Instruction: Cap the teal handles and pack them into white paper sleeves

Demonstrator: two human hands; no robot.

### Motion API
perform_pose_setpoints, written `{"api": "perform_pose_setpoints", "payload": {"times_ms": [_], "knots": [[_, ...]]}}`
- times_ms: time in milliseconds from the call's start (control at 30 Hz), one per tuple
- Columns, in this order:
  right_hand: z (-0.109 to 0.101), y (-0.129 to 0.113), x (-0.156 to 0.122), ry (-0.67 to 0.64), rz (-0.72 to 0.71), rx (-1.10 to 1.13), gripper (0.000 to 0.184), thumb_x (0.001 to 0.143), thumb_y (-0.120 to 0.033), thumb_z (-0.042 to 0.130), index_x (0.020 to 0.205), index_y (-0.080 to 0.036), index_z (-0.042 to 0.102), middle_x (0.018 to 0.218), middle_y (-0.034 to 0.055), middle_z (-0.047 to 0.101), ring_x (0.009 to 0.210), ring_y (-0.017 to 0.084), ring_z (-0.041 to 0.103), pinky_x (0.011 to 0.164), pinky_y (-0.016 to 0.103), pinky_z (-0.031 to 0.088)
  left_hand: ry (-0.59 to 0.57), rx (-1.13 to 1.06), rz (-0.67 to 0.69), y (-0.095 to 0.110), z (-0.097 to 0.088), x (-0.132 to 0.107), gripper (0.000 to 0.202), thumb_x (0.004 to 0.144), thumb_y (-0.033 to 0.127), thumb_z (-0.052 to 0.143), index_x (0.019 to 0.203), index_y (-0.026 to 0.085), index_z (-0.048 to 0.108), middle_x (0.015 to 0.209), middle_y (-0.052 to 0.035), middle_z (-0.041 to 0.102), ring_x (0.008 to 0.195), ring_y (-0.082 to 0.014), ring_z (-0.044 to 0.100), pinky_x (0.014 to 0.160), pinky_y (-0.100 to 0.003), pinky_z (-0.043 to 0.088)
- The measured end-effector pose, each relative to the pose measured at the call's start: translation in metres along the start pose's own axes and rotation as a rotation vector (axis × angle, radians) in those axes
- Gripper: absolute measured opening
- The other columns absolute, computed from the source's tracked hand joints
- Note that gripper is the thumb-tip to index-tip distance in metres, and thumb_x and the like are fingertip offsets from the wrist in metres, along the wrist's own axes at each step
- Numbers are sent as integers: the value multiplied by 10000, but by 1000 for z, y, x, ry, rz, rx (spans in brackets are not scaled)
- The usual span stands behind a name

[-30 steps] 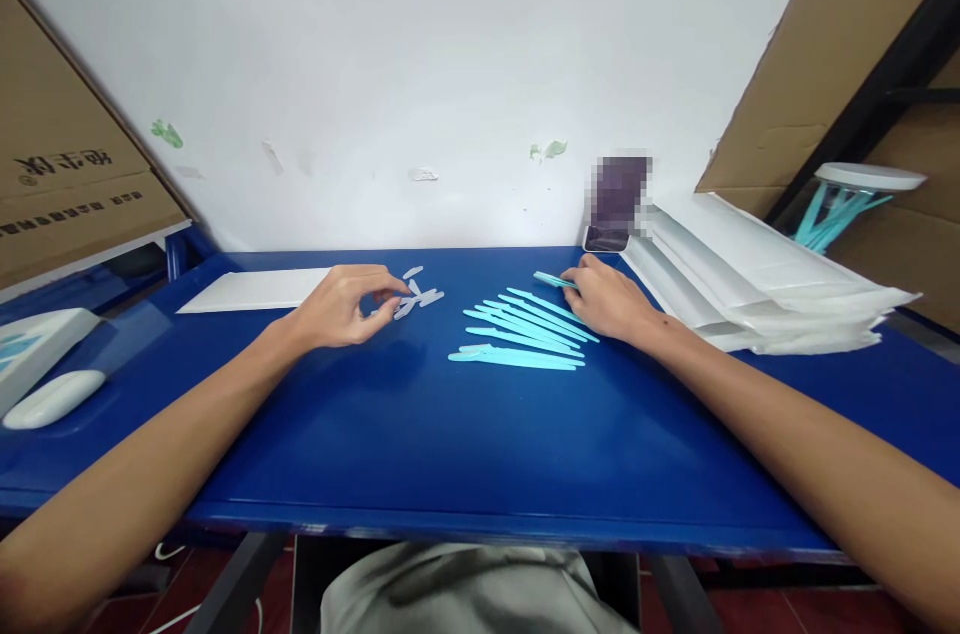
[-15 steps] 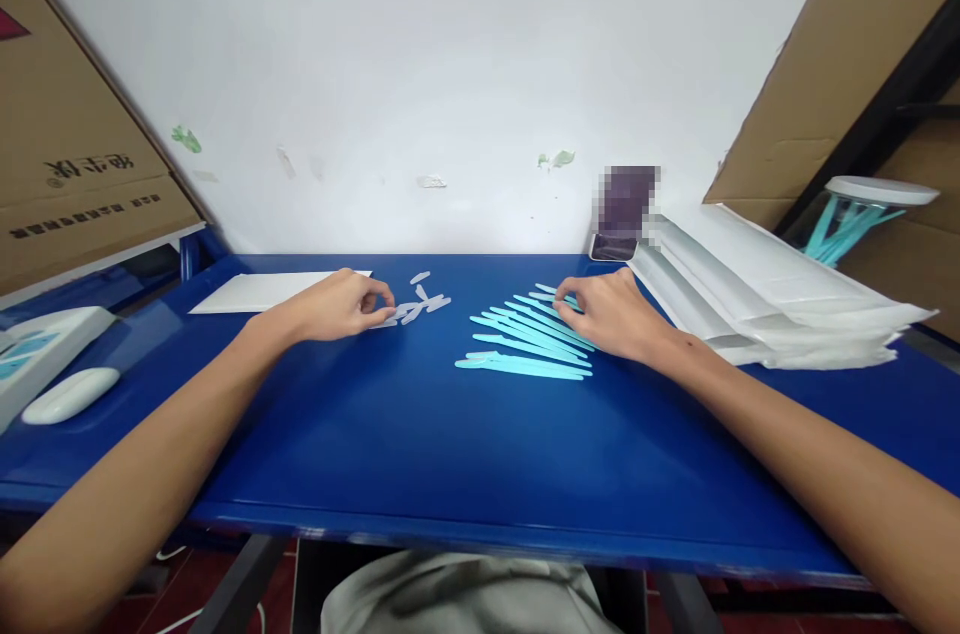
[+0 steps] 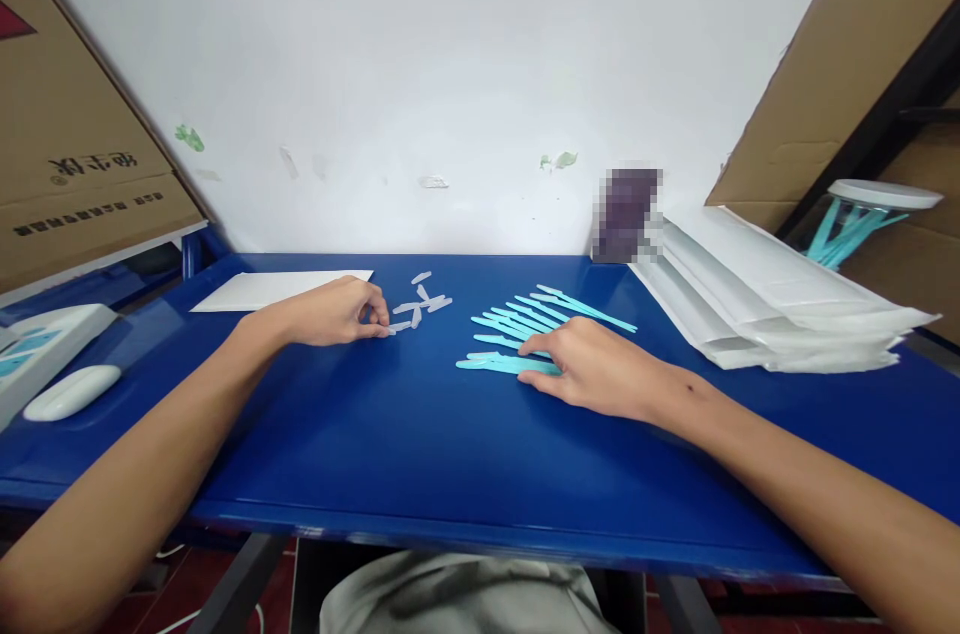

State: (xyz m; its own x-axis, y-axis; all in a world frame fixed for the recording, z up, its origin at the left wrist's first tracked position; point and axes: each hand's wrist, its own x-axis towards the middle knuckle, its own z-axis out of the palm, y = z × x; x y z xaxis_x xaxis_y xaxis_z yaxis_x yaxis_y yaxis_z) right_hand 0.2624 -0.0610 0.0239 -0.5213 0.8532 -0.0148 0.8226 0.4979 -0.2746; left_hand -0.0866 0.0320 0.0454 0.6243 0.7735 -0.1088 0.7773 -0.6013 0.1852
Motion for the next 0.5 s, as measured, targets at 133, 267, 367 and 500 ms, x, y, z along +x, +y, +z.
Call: {"api": "perform_pose_setpoints", "payload": {"times_ms": [133,267,367,500], "knots": [[0,4,2,-34,26,88,430,951,-533,480,1036,-195,732,598,0,553,532,164,504,559,291,352,-67,-74,21,6,0,-2,219,818,425,697,855,226,781,882,-26,754,742,-178,654,656,-269,431],[-7,0,-2,-99,7,107,309,900,-505,546,884,-220,665,769,18,570,658,167,502,594,286,352,-138,-140,40,12,-2,-4,235,811,448,723,863,230,792,845,-22,746,723,-169,636,611,-259,418],[-10,-6,-7,-165,-12,54,209,882,-408,551,792,-224,595,724,6,551,683,174,477,637,296,345,-110,-213,119,20,-1,-2,250,848,453,700,871,220,785,844,-19,736,704,-153,606,628,-260,432],[-9,-9,-9,-130,-59,13,176,847,-329,568,711,-221,538,637,0,496,739,192,474,665,297,334,206,-332,224,35,12,8,264,904,442,653,910,198,755,923,-39,707,781,-160,606,765,-304,492]]}}
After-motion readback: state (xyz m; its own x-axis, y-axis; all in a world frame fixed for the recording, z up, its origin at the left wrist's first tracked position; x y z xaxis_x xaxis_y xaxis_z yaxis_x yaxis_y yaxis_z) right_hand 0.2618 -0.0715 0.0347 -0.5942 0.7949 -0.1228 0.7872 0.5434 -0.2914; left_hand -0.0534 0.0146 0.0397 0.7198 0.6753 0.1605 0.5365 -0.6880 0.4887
